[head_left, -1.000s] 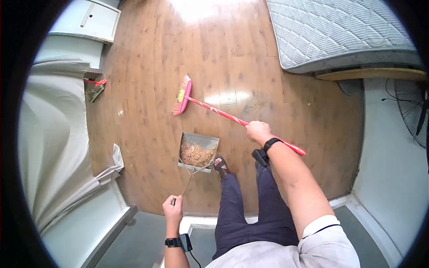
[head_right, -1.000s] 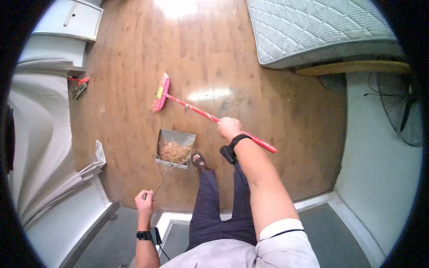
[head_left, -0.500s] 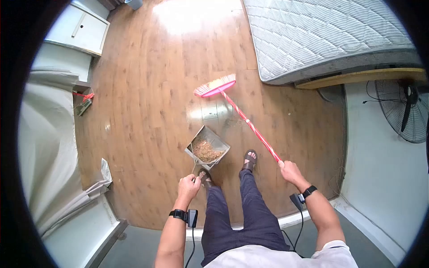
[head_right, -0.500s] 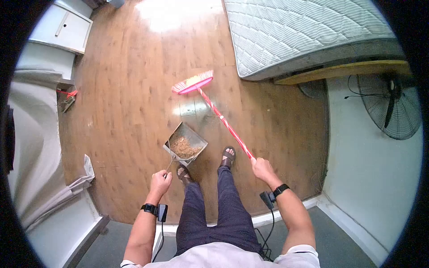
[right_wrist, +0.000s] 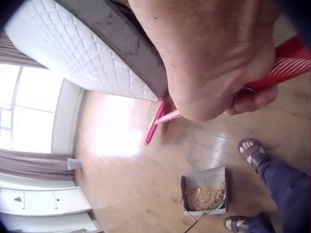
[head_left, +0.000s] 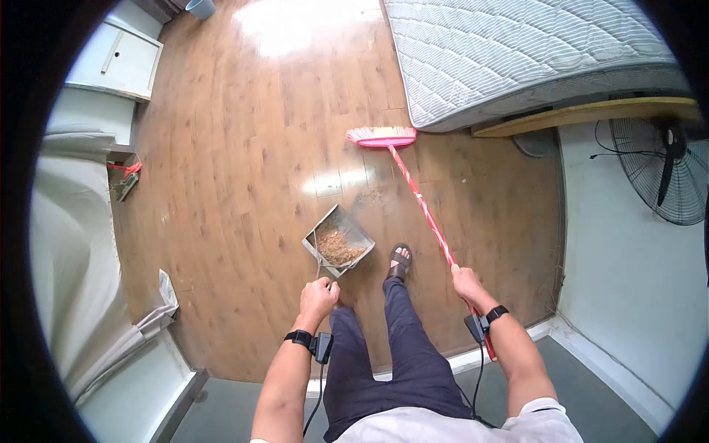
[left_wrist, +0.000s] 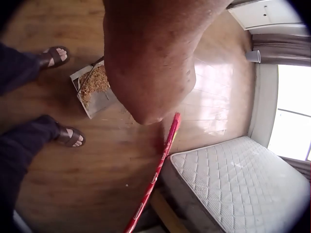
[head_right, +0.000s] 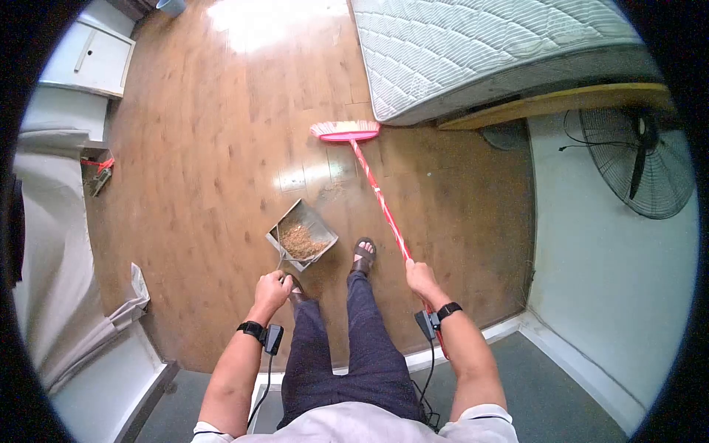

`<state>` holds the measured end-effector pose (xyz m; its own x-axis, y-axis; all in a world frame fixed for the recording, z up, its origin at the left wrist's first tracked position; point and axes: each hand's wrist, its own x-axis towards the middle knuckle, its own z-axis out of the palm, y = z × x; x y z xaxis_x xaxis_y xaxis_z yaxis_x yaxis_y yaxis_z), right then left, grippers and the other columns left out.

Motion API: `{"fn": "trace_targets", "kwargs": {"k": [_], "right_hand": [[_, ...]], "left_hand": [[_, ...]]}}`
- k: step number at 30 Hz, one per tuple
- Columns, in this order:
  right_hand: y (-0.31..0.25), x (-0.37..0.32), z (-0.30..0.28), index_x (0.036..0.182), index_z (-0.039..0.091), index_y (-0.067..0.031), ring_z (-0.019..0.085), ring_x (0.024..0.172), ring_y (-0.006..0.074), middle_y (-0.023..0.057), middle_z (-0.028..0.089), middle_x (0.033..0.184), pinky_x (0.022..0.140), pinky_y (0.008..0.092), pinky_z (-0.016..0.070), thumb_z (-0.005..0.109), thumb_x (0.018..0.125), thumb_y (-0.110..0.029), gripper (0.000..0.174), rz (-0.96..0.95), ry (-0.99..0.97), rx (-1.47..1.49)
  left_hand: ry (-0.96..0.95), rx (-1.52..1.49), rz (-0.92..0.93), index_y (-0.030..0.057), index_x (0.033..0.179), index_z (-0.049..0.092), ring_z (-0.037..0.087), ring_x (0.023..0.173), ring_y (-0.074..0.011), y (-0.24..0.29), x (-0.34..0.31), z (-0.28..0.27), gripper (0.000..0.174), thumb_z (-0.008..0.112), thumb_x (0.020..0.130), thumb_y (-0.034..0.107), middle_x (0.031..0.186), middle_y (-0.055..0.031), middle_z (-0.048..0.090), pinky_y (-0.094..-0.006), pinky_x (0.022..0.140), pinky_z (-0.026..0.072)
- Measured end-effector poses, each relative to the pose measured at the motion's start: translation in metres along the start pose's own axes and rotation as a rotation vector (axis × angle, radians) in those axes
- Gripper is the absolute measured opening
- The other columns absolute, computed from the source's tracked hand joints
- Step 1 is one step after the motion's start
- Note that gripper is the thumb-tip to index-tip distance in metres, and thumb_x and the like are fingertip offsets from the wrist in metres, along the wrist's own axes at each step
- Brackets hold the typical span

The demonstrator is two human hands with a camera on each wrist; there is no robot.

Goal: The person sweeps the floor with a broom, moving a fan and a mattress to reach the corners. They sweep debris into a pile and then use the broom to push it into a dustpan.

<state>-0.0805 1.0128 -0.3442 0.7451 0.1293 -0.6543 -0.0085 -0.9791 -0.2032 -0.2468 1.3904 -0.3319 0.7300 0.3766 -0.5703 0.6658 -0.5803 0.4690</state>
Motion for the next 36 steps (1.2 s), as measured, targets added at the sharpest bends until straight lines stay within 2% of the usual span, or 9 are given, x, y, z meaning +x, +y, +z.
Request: {"fn": "trace_targets", "kwargs": {"k": [1,4,15,17,22,25,28,31,36], "right_hand": [[-0.007,-0.010,-0.015,0.090,0.063,0.0086,0.059,0.094,0.0492,0.0329,0.062,0.092,0.086,0.0535,0.0445,0.028,0.099,-0.043,0.063,0.101,-0.102,0.027],[-0.016,-0.003,-0.026,0.098,0.065,0.0082,0.059,0.100,0.0491,0.0335,0.062,0.101,0.089,0.0550,0.0442,0.029,0.099,-0.044,0.063,-0.015,-0.098,-0.025],[0.033,0.018,-0.002,0.100,0.065,0.0072,0.058,0.104,0.0483,0.0340,0.062,0.100,0.088,0.0535,0.0436,0.031,0.099,-0.044,0.062,0.257,-0.102,0.238],[0.039,0.004,0.007,0.078,0.061,0.0000,0.056,0.055,0.0287,0.0122,0.059,0.065,0.052,0.0455,0.0450,0.034,0.099,-0.048,0.059,0.255,0.001,0.286],[0.007,-0.043,-0.026,0.070,0.051,-0.0077,0.042,0.041,0.0170,0.0015,0.045,0.055,0.037,0.0352,0.0370,0.033,0.099,-0.050,0.054,0.472,-0.220,0.583],[0.025,-0.081,-0.013,0.078,0.061,0.0025,0.061,0.063,0.0387,0.0208,0.062,0.068,0.061,0.0489,0.0485,0.038,0.099,-0.043,0.055,0.312,-0.169,0.389],[0.043,-0.120,-0.014,0.080,0.063,0.0046,0.062,0.081,0.0483,0.0302,0.063,0.080,0.074,0.0540,0.0477,0.036,0.099,-0.042,0.057,0.196,-0.036,0.230],[0.035,-0.133,-0.025,0.083,0.064,0.0059,0.061,0.090,0.0488,0.0317,0.063,0.087,0.080,0.0560,0.0465,0.034,0.099,-0.043,0.059,0.280,0.074,0.060],[0.065,-0.020,-0.036,0.098,0.066,0.0075,0.058,0.104,0.0475,0.0337,0.062,0.099,0.086,0.0535,0.0463,0.037,0.097,-0.046,0.061,0.381,0.055,0.138]], "left_hand": [[-0.006,0.000,0.004,0.0024,0.076,0.067,0.064,0.080,-0.0426,0.002,0.000,0.001,0.033,0.058,0.084,0.033,0.080,-0.0257,0.065,-0.0490,0.075,0.0525],[0.003,0.008,0.032,0.0022,0.077,0.067,0.064,0.080,-0.0426,0.008,-0.001,-0.002,0.034,0.058,0.084,0.034,0.080,-0.0259,0.065,-0.0491,0.076,0.0524],[-0.077,0.038,0.046,0.0020,0.082,0.070,0.065,0.079,-0.0418,0.023,-0.003,-0.002,0.033,0.057,0.084,0.033,0.079,-0.0254,0.065,-0.0473,0.076,0.0525],[-0.066,0.016,0.050,0.0022,0.081,0.069,0.065,0.079,-0.0418,0.019,-0.007,-0.003,0.033,0.058,0.084,0.033,0.079,-0.0253,0.065,-0.0474,0.076,0.0524],[-0.062,0.062,0.061,0.0023,0.081,0.069,0.065,0.079,-0.0417,0.020,-0.005,0.007,0.032,0.058,0.084,0.032,0.079,-0.0254,0.065,-0.0478,0.076,0.0523],[-0.099,0.035,0.053,0.0023,0.081,0.069,0.064,0.080,-0.0419,0.019,-0.005,0.009,0.032,0.057,0.084,0.032,0.079,-0.0257,0.065,-0.0481,0.077,0.0521],[-0.067,0.015,0.053,0.0025,0.083,0.070,0.064,0.080,-0.0421,0.018,-0.008,0.011,0.032,0.058,0.084,0.032,0.079,-0.0261,0.065,-0.0482,0.077,0.0520],[-0.066,0.016,0.045,0.0030,0.084,0.070,0.064,0.081,-0.0422,0.014,-0.012,0.007,0.031,0.058,0.084,0.032,0.080,-0.0256,0.066,-0.0481,0.077,0.0521],[-0.100,0.025,0.004,0.0035,0.086,0.071,0.065,0.082,-0.0423,0.017,-0.019,0.005,0.031,0.058,0.084,0.032,0.081,-0.0248,0.066,-0.0479,0.078,0.0521]]}}
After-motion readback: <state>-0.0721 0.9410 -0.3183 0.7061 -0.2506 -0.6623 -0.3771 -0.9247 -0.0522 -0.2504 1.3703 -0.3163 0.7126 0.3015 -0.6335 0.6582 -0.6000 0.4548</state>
